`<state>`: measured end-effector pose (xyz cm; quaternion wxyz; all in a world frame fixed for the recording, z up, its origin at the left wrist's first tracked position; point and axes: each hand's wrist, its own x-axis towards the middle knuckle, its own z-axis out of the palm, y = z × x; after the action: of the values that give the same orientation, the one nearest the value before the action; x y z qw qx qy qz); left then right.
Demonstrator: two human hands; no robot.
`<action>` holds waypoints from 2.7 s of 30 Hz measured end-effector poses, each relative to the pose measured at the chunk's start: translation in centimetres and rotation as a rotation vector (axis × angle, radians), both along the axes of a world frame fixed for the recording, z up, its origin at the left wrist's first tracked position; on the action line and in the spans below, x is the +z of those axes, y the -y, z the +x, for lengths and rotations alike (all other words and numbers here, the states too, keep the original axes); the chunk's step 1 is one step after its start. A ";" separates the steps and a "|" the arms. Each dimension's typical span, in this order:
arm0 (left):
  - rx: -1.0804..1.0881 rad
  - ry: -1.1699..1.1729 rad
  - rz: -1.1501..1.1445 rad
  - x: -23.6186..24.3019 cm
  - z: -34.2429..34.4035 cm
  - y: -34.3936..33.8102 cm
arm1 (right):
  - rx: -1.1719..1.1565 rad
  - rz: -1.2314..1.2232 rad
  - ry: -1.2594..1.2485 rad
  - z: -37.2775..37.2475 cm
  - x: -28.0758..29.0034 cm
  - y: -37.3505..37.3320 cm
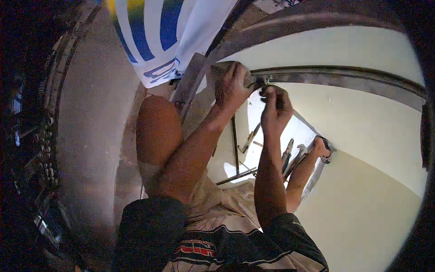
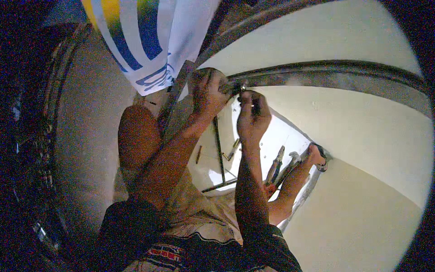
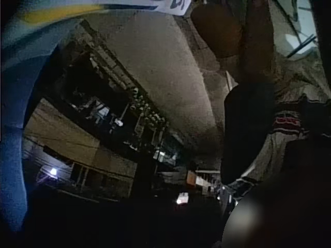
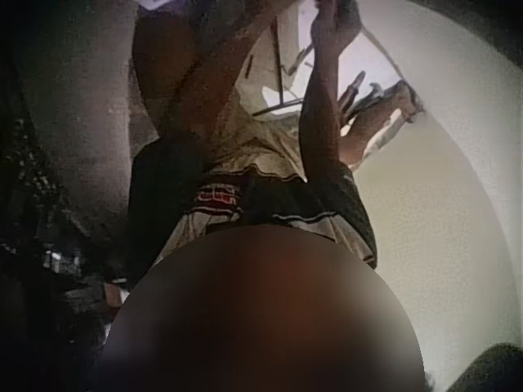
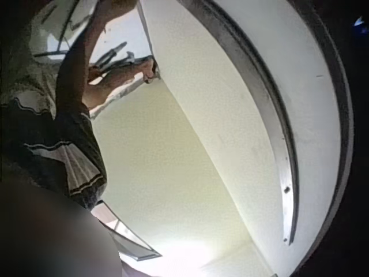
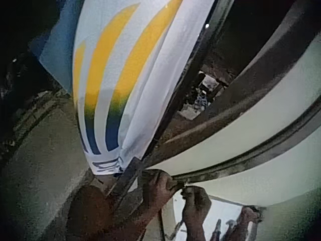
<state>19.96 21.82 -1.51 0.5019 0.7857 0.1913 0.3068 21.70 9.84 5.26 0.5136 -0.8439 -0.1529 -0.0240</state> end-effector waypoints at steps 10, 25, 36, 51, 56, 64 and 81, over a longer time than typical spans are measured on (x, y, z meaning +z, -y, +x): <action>-0.256 -0.097 -0.928 -1.8 0.1 0.1 | 0.139 0.982 -1.129 -0.3 0.4 -0.9; -0.083 -0.152 -0.741 -0.7 -0.4 0.4 | 0.016 1.286 -1.112 -0.9 -1.2 -2.4; -0.338 -0.008 -0.873 -7.6 0.7 0.6 | -0.101 0.822 -0.907 -1.3 0.1 -3.4; -0.050 -0.042 0.164 -4.8 0.0 0.6 | -0.182 0.410 -0.719 -0.8 0.3 -3.1; -0.124 0.031 -0.075 -3.5 0.1 0.5 | -0.174 0.130 -0.314 -0.8 -3.0 -2.4; -0.183 -0.104 -0.139 -6.9 0.2 -0.5 | -0.084 0.315 -0.579 -4.0 -1.4 -1.6; -0.401 -0.146 -1.633 -8.5 1.4 -2.2 | -0.013 1.348 -1.199 -1.2 -1.5 -3.1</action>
<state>21.32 24.06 -10.06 0.9437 0.2130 0.2421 -0.0744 20.47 12.89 3.73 0.8929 -0.2354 0.1916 0.3325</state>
